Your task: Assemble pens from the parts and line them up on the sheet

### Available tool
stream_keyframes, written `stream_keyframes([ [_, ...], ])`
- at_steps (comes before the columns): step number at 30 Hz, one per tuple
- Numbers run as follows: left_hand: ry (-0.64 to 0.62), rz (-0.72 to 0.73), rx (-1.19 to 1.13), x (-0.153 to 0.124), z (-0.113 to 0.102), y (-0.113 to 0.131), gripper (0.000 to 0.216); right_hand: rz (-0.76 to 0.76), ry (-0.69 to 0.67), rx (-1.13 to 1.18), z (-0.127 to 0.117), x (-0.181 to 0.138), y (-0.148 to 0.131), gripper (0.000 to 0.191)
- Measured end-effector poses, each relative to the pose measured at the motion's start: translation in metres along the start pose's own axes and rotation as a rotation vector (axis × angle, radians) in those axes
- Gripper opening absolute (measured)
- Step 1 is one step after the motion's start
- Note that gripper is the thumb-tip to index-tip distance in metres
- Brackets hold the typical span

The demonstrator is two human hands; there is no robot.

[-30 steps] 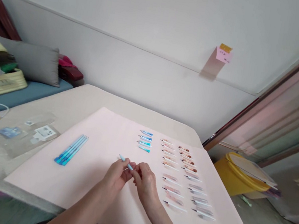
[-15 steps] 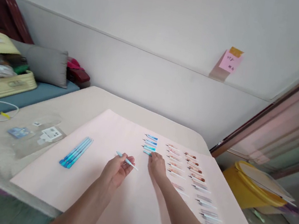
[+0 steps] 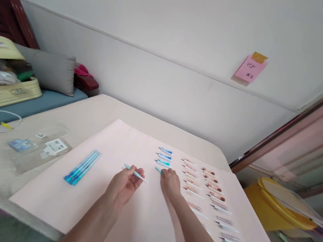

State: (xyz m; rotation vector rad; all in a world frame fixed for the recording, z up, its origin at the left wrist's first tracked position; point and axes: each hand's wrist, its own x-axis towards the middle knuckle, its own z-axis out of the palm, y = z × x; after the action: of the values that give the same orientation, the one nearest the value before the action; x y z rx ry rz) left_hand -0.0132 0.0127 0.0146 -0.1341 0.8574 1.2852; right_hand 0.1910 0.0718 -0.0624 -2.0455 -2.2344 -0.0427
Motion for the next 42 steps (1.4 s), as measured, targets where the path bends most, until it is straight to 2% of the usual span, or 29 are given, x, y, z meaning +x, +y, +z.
stream_keyframes([
  [12,-0.005,-0.010,0.004,-0.002,0.001,0.000,0.005,-0.021,0.007,0.038,0.006,0.003,-0.006,0.019],
  [16,-0.003,-0.008,-0.026,-0.001,0.001,0.004,0.005,-0.019,0.011,0.045,0.002,0.005,-0.002,0.025],
  [22,0.000,-0.001,-0.015,-0.003,0.003,0.005,0.004,-0.047,-0.046,0.087,0.001,0.022,-0.004,0.026],
  [27,-0.007,0.002,-0.020,-0.002,0.001,0.007,0.004,-0.002,-0.066,0.162,0.006,0.025,-0.010,0.023],
  [31,-0.007,-0.001,-0.018,0.001,-0.001,0.006,0.005,0.046,-0.070,0.261,0.006,0.007,-0.011,0.023],
  [38,-0.026,0.006,-0.030,0.002,-0.002,0.005,0.005,0.048,-0.058,0.546,0.000,-0.050,-0.015,0.016],
  [42,-0.031,0.004,-0.023,0.002,-0.003,0.004,0.005,0.146,-0.059,0.778,-0.007,-0.067,-0.004,0.016],
])
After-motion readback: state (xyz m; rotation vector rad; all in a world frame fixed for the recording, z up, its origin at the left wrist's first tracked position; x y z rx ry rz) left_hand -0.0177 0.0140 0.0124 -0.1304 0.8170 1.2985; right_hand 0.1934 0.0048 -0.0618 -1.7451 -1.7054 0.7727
